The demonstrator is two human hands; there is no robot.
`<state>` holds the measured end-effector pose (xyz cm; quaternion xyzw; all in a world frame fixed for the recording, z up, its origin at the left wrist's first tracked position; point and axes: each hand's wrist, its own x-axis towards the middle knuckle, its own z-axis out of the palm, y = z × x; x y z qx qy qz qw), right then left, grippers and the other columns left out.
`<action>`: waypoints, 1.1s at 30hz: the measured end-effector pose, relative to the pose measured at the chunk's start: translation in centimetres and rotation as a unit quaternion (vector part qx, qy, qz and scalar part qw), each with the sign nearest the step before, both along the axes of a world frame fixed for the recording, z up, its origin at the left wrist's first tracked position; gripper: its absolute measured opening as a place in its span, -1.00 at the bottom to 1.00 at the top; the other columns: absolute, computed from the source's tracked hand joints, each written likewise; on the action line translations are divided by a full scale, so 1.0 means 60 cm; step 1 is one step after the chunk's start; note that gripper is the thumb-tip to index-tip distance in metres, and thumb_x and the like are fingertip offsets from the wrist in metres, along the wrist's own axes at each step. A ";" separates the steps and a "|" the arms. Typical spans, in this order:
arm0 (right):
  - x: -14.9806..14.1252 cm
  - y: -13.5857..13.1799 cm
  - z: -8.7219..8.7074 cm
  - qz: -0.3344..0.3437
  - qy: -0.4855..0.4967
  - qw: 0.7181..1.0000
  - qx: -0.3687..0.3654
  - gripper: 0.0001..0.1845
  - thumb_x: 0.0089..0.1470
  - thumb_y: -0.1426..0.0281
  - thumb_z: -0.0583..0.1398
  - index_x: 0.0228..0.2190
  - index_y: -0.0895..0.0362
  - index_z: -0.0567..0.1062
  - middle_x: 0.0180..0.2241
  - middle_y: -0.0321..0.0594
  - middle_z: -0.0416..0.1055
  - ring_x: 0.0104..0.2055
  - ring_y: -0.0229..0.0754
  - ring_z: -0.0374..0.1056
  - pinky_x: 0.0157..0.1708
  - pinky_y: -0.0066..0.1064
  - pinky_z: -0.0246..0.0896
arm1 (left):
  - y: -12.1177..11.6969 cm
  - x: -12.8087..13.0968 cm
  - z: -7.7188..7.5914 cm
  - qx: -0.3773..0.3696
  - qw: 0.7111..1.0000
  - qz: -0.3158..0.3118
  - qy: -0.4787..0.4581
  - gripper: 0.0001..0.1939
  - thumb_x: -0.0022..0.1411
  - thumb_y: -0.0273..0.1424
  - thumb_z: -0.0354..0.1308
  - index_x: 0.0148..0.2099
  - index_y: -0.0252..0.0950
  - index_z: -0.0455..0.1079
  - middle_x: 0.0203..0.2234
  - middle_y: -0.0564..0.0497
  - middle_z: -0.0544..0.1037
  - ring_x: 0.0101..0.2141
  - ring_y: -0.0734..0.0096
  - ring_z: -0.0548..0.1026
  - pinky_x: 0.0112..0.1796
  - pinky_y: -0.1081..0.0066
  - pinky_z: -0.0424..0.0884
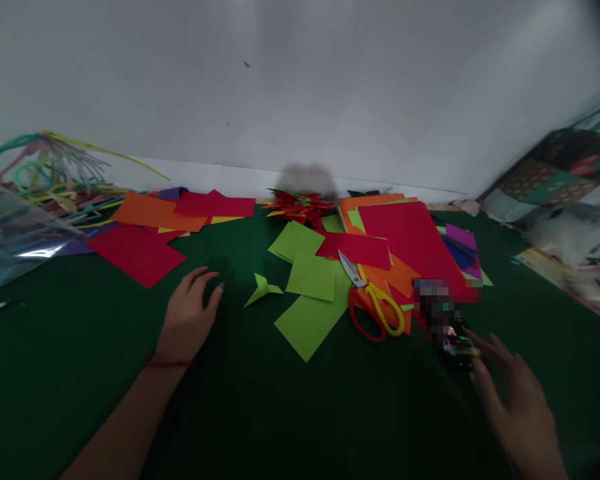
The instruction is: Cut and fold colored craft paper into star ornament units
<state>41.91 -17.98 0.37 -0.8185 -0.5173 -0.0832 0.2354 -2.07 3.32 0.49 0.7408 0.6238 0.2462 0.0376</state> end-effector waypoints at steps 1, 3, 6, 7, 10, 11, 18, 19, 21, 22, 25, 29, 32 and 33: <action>0.004 0.003 0.000 0.027 -0.001 0.999 -0.021 -0.50 0.05 0.07 -0.05 -0.09 0.10 0.33 -0.02 -0.12 0.32 0.12 0.05 0.12 0.10 0.00 -0.07 | 0.001 0.000 -0.006 0.008 1.000 0.003 0.014 -0.61 0.21 -0.26 -0.11 0.03 -0.31 0.24 0.05 -0.17 0.25 0.03 0.14 0.25 -0.02 0.19 0.21; 0.011 0.003 0.001 0.041 0.001 0.998 -0.038 -0.50 0.08 0.09 -0.07 -0.06 0.10 0.32 0.00 -0.12 0.30 0.16 0.07 0.04 0.12 0.05 -0.15 | 0.001 0.005 -0.018 0.011 0.999 0.018 0.050 -0.55 0.23 -0.27 -0.15 0.11 -0.33 0.16 0.13 -0.19 0.15 0.10 0.10 0.15 0.03 0.13 0.12; 0.022 -0.003 0.004 -0.031 0.015 0.999 -0.014 -0.54 0.09 0.14 -0.05 -0.02 0.02 0.31 0.09 -0.21 0.20 0.20 0.08 -0.06 0.10 0.06 -0.09 | -0.001 0.014 -0.032 -0.043 0.993 0.024 0.111 -0.52 0.26 -0.27 -0.24 0.17 -0.34 0.09 0.17 -0.21 0.08 0.16 0.07 0.04 0.06 0.01 0.02; 0.025 -0.006 0.004 -0.048 0.025 0.998 -0.008 -0.55 0.09 0.15 -0.05 -0.02 -0.02 0.31 0.10 -0.24 0.20 0.20 0.07 -0.06 0.09 0.04 -0.06 | -0.002 0.015 -0.035 -0.061 0.990 0.021 0.126 -0.52 0.27 -0.27 -0.26 0.18 -0.32 0.08 0.18 -0.21 0.08 0.17 0.07 0.02 0.06 -0.01 0.00; 0.034 -0.007 0.003 -0.057 0.069 0.996 0.009 -0.60 0.10 0.17 -0.05 -0.06 -0.06 0.35 0.05 -0.30 0.27 0.15 0.04 0.07 0.09 -0.03 -0.01 | -0.001 0.016 -0.039 -0.073 0.986 0.019 0.151 -0.51 0.28 -0.27 -0.30 0.19 -0.30 0.07 0.18 -0.18 0.08 0.17 0.09 0.01 0.07 -0.01 -0.03; 0.036 -0.007 0.002 -0.053 0.084 0.995 0.014 -0.62 0.10 0.17 -0.05 -0.08 -0.05 0.36 0.03 -0.30 0.29 0.12 0.03 0.12 0.09 -0.06 0.02 | -0.001 0.015 -0.039 -0.071 0.985 0.021 0.155 -0.51 0.28 -0.27 -0.30 0.20 -0.29 0.07 0.18 -0.18 0.08 0.17 0.09 0.01 0.07 -0.01 -0.03; 0.050 -0.001 0.009 0.006 0.055 0.997 0.057 -0.66 0.12 0.27 -0.07 -0.29 0.04 0.48 -0.09 -0.26 0.40 0.12 -0.04 0.13 0.13 -0.20 -0.02 | -0.001 0.014 -0.037 -0.072 0.984 0.018 0.161 -0.51 0.29 -0.26 -0.32 0.20 -0.29 0.07 0.18 -0.18 0.09 0.17 0.08 0.02 0.07 -0.01 -0.01; 0.054 0.002 0.009 0.018 0.046 0.998 0.049 -0.65 0.12 0.28 -0.08 -0.31 0.04 0.48 -0.12 -0.24 0.41 0.13 -0.04 0.12 0.13 -0.19 -0.03 | -0.001 0.014 -0.037 -0.071 0.984 0.019 0.161 -0.51 0.29 -0.26 -0.31 0.20 -0.29 0.07 0.18 -0.18 0.09 0.17 0.08 0.02 0.07 -0.01 -0.01; 0.061 0.010 0.007 0.045 0.035 0.998 0.007 -0.64 0.13 0.28 -0.10 -0.28 0.05 0.47 -0.13 -0.22 0.42 0.14 -0.04 0.10 0.14 -0.17 -0.07 | -0.001 0.015 -0.036 -0.069 0.984 0.020 0.160 -0.51 0.29 -0.26 -0.31 0.20 -0.29 0.07 0.18 -0.18 0.09 0.17 0.08 0.01 0.07 -0.01 -0.01; 0.064 0.015 0.004 0.067 0.036 0.997 -0.025 -0.63 0.14 0.28 -0.10 -0.22 0.06 0.44 -0.09 -0.20 0.40 0.15 -0.04 0.08 0.15 -0.15 -0.10 | -0.001 0.015 -0.036 -0.070 0.984 0.019 0.160 -0.51 0.29 -0.26 -0.31 0.20 -0.29 0.07 0.18 -0.18 0.09 0.17 0.09 0.01 0.07 -0.01 0.00; 0.065 0.027 -0.002 0.098 0.048 0.993 -0.041 -0.58 0.14 0.27 -0.12 0.00 0.05 0.26 0.06 -0.22 0.25 0.20 -0.04 -0.03 0.18 -0.08 -0.23 | -0.001 0.016 -0.035 -0.073 0.984 0.018 0.161 -0.50 0.29 -0.26 -0.31 0.20 -0.29 0.06 0.18 -0.18 0.08 0.17 0.09 0.01 0.07 -0.01 0.00; 0.049 0.020 0.003 0.081 0.048 0.996 0.002 -0.61 0.13 0.30 -0.10 -0.04 0.00 0.29 0.02 -0.27 0.30 0.20 -0.04 -0.03 0.17 -0.09 -0.16 | -0.001 0.015 -0.034 -0.078 0.983 0.016 0.164 -0.50 0.28 -0.26 -0.31 0.21 -0.29 0.06 0.18 -0.18 0.08 0.18 0.09 0.00 0.07 -0.01 0.00; 0.036 0.006 0.009 0.035 0.021 0.999 0.030 -0.66 0.12 0.32 -0.08 -0.17 0.01 0.42 -0.05 -0.25 0.37 0.18 -0.03 0.01 0.14 -0.11 -0.08 | -0.001 0.014 -0.035 -0.075 0.983 0.018 0.165 -0.51 0.28 -0.26 -0.30 0.20 -0.29 0.06 0.18 -0.19 0.08 0.17 0.08 0.01 0.07 -0.01 -0.01; 0.034 0.002 0.009 0.024 0.012 0.999 0.041 -0.65 0.12 0.32 -0.08 -0.21 0.03 0.45 -0.07 -0.24 0.38 0.17 -0.03 0.04 0.14 -0.12 -0.06 | -0.001 0.015 -0.035 -0.074 0.983 0.019 0.165 -0.51 0.28 -0.26 -0.30 0.20 -0.29 0.06 0.18 -0.19 0.08 0.17 0.08 0.01 0.07 -0.01 -0.01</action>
